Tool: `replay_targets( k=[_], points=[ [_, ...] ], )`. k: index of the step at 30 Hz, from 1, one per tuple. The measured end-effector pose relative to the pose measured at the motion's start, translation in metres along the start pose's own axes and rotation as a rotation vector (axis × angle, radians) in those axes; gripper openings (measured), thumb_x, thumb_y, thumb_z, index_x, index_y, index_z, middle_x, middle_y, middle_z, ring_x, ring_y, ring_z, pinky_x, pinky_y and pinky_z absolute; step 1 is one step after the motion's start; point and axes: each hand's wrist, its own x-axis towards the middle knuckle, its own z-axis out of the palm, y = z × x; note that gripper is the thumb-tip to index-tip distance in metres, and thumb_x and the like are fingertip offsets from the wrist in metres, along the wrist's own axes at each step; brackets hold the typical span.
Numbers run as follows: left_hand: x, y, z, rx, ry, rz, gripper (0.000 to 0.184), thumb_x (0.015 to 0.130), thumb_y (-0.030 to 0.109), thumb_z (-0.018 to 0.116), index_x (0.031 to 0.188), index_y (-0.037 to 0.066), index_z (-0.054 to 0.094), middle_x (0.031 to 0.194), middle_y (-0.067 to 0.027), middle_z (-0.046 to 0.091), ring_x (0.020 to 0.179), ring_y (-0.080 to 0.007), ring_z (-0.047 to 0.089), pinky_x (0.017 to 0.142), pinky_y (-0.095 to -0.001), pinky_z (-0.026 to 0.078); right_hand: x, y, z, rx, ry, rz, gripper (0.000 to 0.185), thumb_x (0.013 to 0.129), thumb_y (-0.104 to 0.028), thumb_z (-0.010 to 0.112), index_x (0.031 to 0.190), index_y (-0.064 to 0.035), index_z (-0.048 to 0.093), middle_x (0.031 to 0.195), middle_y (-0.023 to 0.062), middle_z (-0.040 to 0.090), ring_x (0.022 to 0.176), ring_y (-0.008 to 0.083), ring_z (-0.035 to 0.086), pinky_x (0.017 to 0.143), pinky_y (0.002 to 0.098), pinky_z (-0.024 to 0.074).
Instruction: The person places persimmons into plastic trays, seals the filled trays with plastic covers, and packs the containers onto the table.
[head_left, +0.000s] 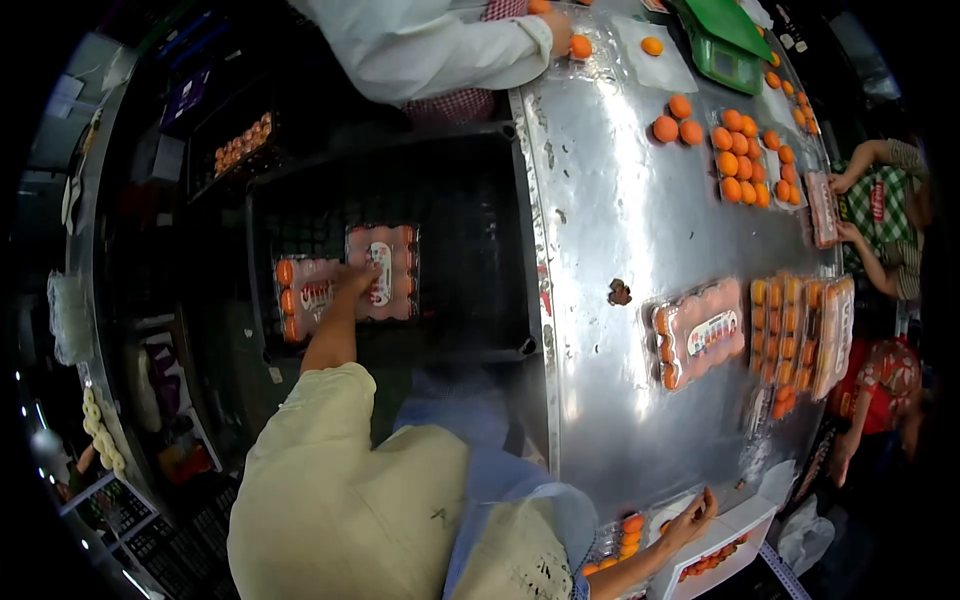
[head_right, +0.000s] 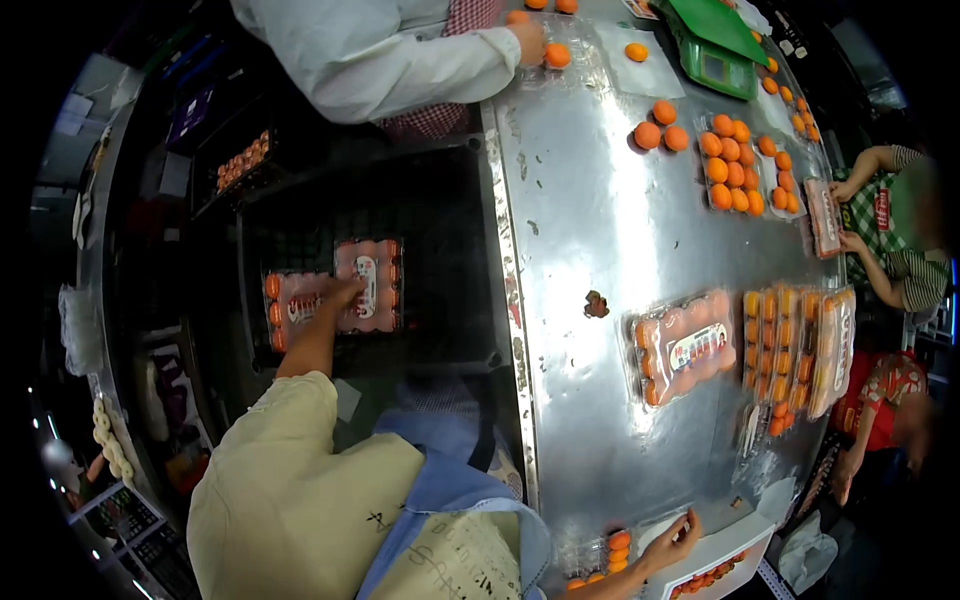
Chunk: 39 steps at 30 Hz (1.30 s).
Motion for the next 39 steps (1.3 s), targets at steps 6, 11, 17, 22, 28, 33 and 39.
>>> replay_targets(
  k=[6, 11, 17, 22, 28, 33, 39],
  points=[
    [-0.028, 0.011, -0.011, -0.053, 0.044, -0.180, 0.091, 0.060, 0.037, 0.082, 0.130, -0.003, 0.038, 0.125, -0.0156, 0.050, 0.100, -0.0263, 0.058, 0.086, -0.0362, 0.047, -0.004, -0.018, 0.038, 0.106, -0.126, 0.046, 0.019, 0.089, -0.008, 0.054, 0.105, 0.0009, 0.061, 0.095, 0.0077, 0.063, 0.084, 0.0139, 0.058, 0.071, 0.0249, 0.0456],
    [-0.111, 0.080, -0.036, -0.254, -0.226, -0.226, 0.085, 0.059, 0.033, 0.083, 0.126, -0.001, 0.043, 0.118, -0.0136, 0.053, 0.102, -0.0241, 0.056, 0.084, -0.0351, 0.048, -0.001, -0.034, 0.058, 0.256, -0.242, 0.103, 0.019, 0.090, -0.007, 0.054, 0.104, 0.0022, 0.060, 0.093, 0.0070, 0.063, 0.080, 0.0119, 0.058, 0.072, 0.0229, 0.0466],
    [-0.176, 0.133, -0.046, -0.303, -0.182, 0.047, 0.067, 0.060, 0.023, 0.080, 0.116, 0.001, 0.052, 0.101, -0.0111, 0.060, 0.092, -0.0223, 0.058, 0.077, -0.0326, 0.048, 0.011, -0.037, 0.068, 0.353, -0.261, 0.065, 0.019, 0.090, -0.007, 0.053, 0.104, 0.0024, 0.060, 0.090, 0.0070, 0.063, 0.078, 0.0120, 0.059, 0.071, 0.0246, 0.0486],
    [-0.199, 0.153, -0.076, -0.281, -0.071, 0.229, 0.046, 0.063, 0.012, 0.073, 0.106, 0.003, 0.060, 0.094, -0.0102, 0.062, 0.087, -0.0229, 0.058, 0.075, -0.0335, 0.046, 0.008, -0.029, 0.066, 0.381, -0.245, 0.052, 0.017, 0.088, -0.005, 0.054, 0.102, 0.0021, 0.061, 0.087, 0.0063, 0.063, 0.075, 0.0116, 0.059, 0.069, 0.0246, 0.0493],
    [-0.290, 0.157, -0.148, -0.872, -0.265, 0.306, 0.042, 0.069, 0.007, 0.065, 0.109, -0.004, 0.058, 0.100, -0.0138, 0.063, 0.086, -0.0246, 0.063, 0.083, -0.0362, 0.049, -0.008, -0.019, 0.064, 0.377, -0.235, 0.108, 0.015, 0.086, -0.004, 0.055, 0.098, 0.0015, 0.062, 0.081, 0.0069, 0.063, 0.071, 0.0130, 0.060, 0.068, 0.0244, 0.0488],
    [-0.366, 0.174, -0.155, -0.918, -0.372, 0.590, 0.055, 0.064, 0.009, 0.065, 0.117, -0.004, 0.053, 0.107, -0.0149, 0.061, 0.095, -0.0256, 0.061, 0.089, -0.0363, 0.047, -0.020, -0.051, 0.072, 0.544, -0.267, 0.145, 0.018, 0.085, -0.006, 0.056, 0.100, 0.0003, 0.063, 0.084, 0.0089, 0.066, 0.073, 0.0148, 0.063, 0.067, 0.0255, 0.0480],
    [-0.456, 0.269, -0.044, -0.611, -0.919, 0.701, 0.066, 0.057, 0.009, 0.069, 0.120, 0.000, 0.052, 0.111, -0.0107, 0.059, 0.102, -0.0237, 0.057, 0.095, -0.0360, 0.042, -0.034, -0.143, 0.077, 1.107, -0.651, 0.049, 0.043, 0.085, -0.012, 0.059, 0.125, -0.0010, 0.047, 0.106, 0.0136, 0.061, 0.097, 0.0187, 0.058, 0.084, 0.0289, 0.0449]
  ],
)
